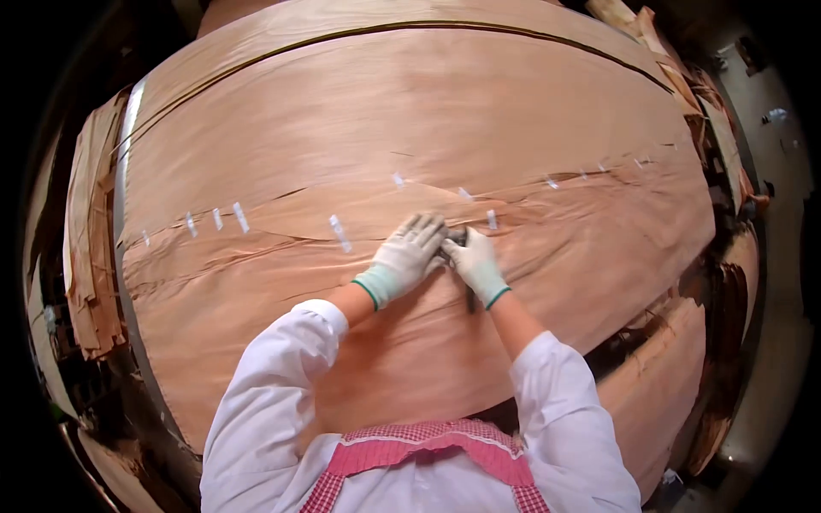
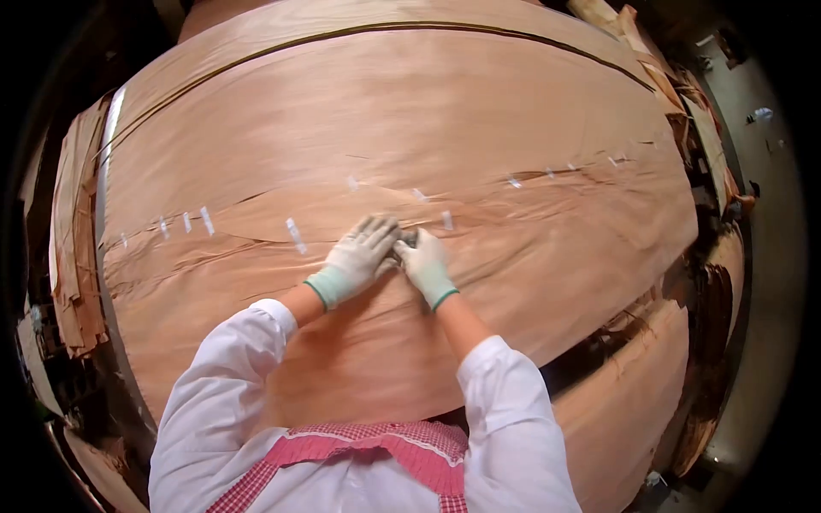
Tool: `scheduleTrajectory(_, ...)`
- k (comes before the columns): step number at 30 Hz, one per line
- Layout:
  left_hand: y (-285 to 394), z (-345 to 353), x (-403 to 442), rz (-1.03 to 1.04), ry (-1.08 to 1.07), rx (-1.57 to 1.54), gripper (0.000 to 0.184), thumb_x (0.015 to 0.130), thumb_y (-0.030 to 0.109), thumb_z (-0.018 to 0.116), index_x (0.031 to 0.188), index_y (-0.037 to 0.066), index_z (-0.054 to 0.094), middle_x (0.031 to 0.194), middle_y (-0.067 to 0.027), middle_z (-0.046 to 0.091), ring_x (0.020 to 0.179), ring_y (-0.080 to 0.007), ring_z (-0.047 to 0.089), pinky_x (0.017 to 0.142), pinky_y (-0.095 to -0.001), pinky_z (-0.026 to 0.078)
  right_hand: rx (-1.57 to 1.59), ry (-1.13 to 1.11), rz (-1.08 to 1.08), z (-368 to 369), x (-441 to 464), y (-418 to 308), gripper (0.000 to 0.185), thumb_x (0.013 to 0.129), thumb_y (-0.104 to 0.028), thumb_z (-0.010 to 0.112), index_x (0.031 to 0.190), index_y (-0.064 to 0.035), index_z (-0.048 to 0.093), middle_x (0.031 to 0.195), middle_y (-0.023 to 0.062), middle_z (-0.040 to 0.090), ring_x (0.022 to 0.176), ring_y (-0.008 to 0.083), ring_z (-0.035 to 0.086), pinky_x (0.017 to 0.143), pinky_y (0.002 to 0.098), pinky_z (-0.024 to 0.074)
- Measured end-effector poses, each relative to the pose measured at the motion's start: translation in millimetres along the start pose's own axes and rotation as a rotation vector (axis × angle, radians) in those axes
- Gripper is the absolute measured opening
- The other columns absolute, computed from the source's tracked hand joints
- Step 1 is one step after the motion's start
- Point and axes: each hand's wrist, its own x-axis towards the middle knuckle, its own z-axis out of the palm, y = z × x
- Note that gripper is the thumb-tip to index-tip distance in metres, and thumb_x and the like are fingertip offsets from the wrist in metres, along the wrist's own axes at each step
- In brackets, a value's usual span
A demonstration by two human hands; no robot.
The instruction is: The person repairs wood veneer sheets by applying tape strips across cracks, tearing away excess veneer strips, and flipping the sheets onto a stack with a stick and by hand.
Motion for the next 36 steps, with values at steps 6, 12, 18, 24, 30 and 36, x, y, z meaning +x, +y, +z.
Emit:
scheduleTrajectory(6,13,-7,4,-0.034,-0.106,0.131,0.055,0.094,0.034,0.052,0.137,0.002,0.043,0.143,-0.0151,0.043,0.136,-0.0296,0.036,0.116,-0.0415,0.023,-0.888,-0.177,-0.294,-32,10,-40,0.025,0.084,-0.024,0.066,0.095,-0.0019,0.062,0.09,0.0213,0.066,0.091,0.0376,0.062,0.084,0.0453,0.0477)
scheduleTrajectory(12,12,-10,4,-0.044,-0.141,0.086,0.053,0.094,0.032,0.051,0.137,0.002,0.043,0.145,-0.015,0.04,0.137,-0.0289,0.034,0.116,-0.0411,0.023,-0.853,-0.206,-0.26,-48,12,-44,0.02,0.085,-0.022,0.066,0.091,-0.0037,0.063,0.086,0.0202,0.066,0.089,0.0372,0.062,0.087,0.0428,0.0475)
scheduleTrajectory(18,20,-6,21,-0.07,-0.112,0.145,0.036,0.093,0.024,0.052,0.123,0.004,0.054,0.131,-0.0136,0.054,0.126,-0.0294,0.048,0.113,-0.0428,0.029,-0.601,-0.229,-0.227,-58,6,-32,0.021,0.084,-0.021,0.066,0.084,-0.0006,0.061,0.082,0.0202,0.065,0.083,0.0377,0.061,0.091,0.0451,0.0457)
scheduleTrajectory(24,3,-10,17,-0.02,-0.019,0.053,0.034,0.093,0.023,0.052,0.121,0.004,0.056,0.13,-0.0132,0.056,0.125,-0.0277,0.049,0.112,-0.0429,0.03,0.014,-0.095,0.166,-37,-25,-22,0.007,0.089,-0.005,0.064,0.087,-0.0008,0.059,0.072,0.002,0.061,0.062,0.008,0.055,0.055,0.0237,0.0443)
scheduleTrajectory(30,-1,-22,10,0.042,-0.086,0.032,0.044,0.092,0.022,0.055,0.132,0.005,0.049,0.136,-0.0137,0.049,0.131,-0.0297,0.042,0.113,-0.0431,0.03,0.077,-0.05,0.109,-34,-31,-8,0.009,0.089,-0.009,0.064,0.088,-0.0005,0.06,0.07,0.001,0.059,0.059,0.0084,0.051,0.052,0.0251,0.0403)
scheduleTrajectory(36,9,-16,5,0.088,-0.135,0.067,0.049,0.091,0.024,0.056,0.135,0.004,0.045,0.14,-0.0146,0.046,0.134,-0.0302,0.039,0.114,-0.0431,0.027,0.059,0.026,0.081,-26,-26,2,0.014,0.09,-0.013,0.065,0.084,-0.0022,0.059,0.063,-0.0003,0.056,0.054,0.0071,0.05,0.047,0.0242,0.0385)
